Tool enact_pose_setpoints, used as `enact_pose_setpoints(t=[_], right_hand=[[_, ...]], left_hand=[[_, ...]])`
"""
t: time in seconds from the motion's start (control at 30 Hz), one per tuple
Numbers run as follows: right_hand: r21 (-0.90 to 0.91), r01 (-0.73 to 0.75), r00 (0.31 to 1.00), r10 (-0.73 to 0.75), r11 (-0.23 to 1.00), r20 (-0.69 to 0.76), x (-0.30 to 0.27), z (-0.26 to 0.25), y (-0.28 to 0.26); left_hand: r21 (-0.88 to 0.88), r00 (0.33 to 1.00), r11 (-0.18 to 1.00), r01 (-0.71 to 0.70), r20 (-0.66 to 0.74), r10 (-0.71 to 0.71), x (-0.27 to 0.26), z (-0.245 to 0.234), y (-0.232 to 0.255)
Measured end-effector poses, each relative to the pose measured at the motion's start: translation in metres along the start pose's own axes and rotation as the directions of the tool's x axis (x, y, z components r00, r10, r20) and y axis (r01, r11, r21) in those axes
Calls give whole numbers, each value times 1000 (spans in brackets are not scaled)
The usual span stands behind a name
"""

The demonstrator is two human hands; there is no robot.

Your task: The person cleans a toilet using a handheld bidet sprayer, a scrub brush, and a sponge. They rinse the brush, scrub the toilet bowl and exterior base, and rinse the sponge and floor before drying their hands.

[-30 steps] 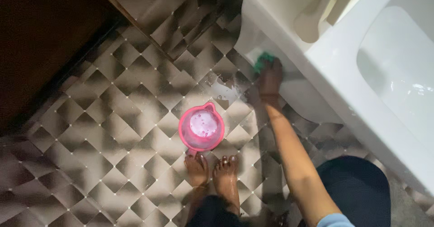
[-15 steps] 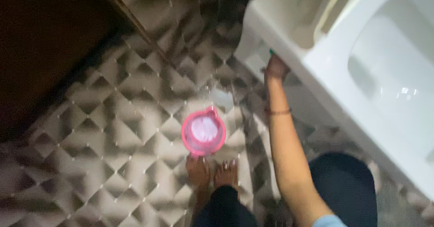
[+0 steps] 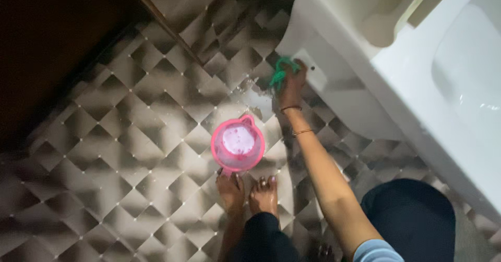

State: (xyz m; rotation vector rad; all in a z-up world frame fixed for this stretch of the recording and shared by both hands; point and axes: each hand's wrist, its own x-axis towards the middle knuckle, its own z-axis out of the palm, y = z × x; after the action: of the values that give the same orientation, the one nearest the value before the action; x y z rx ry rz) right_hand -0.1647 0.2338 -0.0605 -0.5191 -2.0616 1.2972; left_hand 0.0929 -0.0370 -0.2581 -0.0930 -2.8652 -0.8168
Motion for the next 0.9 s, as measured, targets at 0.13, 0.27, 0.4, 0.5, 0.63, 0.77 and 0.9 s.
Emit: enact_pose_setpoints(t=[0.13, 0.27, 0.4, 0.5, 0.63, 0.77, 0.9], right_hand=[[-729, 430, 762, -647, 533, -23, 23, -45, -23], [-586, 147, 988, -141, 796, 56, 53, -78, -27], [-925, 364, 867, -401, 106, 295, 85, -59, -6], [-934, 351, 891, -327, 61, 314, 64, -55, 26], [-808, 537, 843, -111, 243, 526, 41, -58, 56], [-671, 691, 715, -398, 271, 575, 39, -43, 78], [-622, 696, 711, -228, 359, 665, 56, -39, 80]], left_hand=[[-7, 1000, 1000, 27, 1, -27, 20, 1, 6], [-91, 971, 981, 171, 187, -152, 10, -18, 9], [-85, 996, 992, -89, -32, 87, 33, -11, 10], [-57, 998, 996, -66, 23, 67, 15, -17, 10], [-128, 996, 988, 87, 42, -83, 24, -12, 15], [-51, 994, 999, 11, 113, -5, 19, -21, 13], [-83, 995, 996, 26, 97, -18, 25, -19, 13]])
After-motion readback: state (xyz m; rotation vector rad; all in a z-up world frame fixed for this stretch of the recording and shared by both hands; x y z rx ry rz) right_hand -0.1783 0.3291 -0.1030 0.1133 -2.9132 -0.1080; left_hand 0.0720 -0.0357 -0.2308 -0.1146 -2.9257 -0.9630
